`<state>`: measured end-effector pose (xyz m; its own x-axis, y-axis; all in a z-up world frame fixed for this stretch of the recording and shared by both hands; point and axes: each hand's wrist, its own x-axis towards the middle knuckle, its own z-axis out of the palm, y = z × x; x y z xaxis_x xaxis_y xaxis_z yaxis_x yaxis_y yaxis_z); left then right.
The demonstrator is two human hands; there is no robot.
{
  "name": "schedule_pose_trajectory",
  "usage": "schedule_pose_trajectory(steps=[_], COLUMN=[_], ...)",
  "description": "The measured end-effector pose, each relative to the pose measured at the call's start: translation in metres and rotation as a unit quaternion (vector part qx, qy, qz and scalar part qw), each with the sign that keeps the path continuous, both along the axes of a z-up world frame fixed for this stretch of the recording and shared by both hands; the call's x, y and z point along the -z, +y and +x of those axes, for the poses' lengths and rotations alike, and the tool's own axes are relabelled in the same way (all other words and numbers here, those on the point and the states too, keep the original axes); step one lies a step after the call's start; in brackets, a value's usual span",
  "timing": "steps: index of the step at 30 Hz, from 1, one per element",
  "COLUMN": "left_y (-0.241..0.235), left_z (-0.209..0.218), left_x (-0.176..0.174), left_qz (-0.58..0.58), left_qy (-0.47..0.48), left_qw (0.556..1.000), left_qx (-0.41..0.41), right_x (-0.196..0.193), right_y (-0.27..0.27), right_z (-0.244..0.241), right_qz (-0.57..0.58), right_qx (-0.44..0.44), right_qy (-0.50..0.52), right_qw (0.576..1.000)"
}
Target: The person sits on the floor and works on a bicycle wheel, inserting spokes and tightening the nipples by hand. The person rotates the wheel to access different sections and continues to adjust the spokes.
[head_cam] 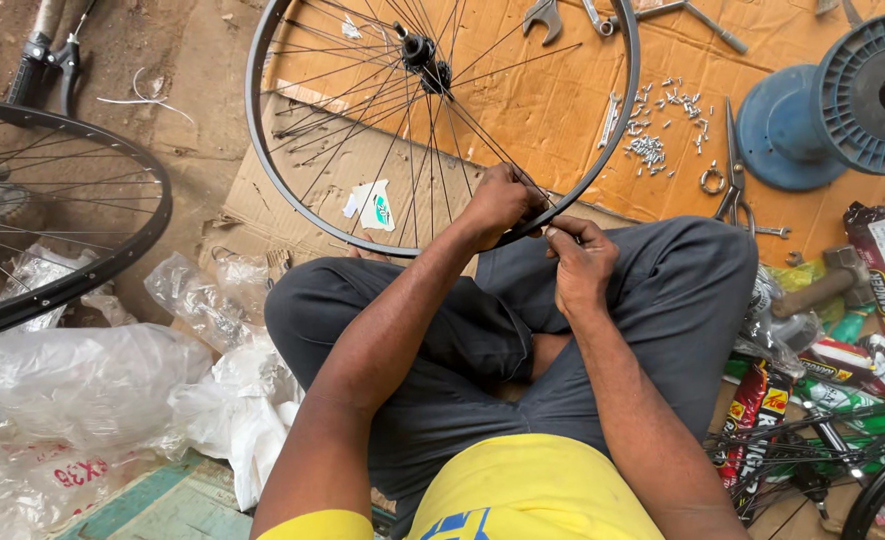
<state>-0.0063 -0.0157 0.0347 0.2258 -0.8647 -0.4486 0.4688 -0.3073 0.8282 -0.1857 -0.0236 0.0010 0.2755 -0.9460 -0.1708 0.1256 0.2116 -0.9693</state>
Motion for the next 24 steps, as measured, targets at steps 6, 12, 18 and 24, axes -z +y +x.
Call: schedule_pose_trajectory(steps=[6,12,18,24], left_y=[0.005,0.005,0.011,0.014], left_z=[-0.001,-0.004,-0.004,-0.003], left_x=[0.0,0.002,-0.005,-0.014], left_qz=[-0.009,-0.001,0.005,-0.002], left_qy=[0.035,0.008,-0.02,-0.02], left_qw=[0.999,1.0,1.0,1.0], left_qx=[-0.024,-0.015,0.001,0.002], right_x=[-0.001,-0.001,0.005,0.012], right_y=[-0.006,0.001,-0.008,-0.01], right_z=[0.01,0.014,0.01,0.011], right_qz=[-0.15,-0.182,-0.186,-0.171], right_qx=[0.009,0.007,0.017,0.009], right_qy=[-0.007,0.046,0.082,0.034], right_qw=[0.989,0.982,0.979,0.985])
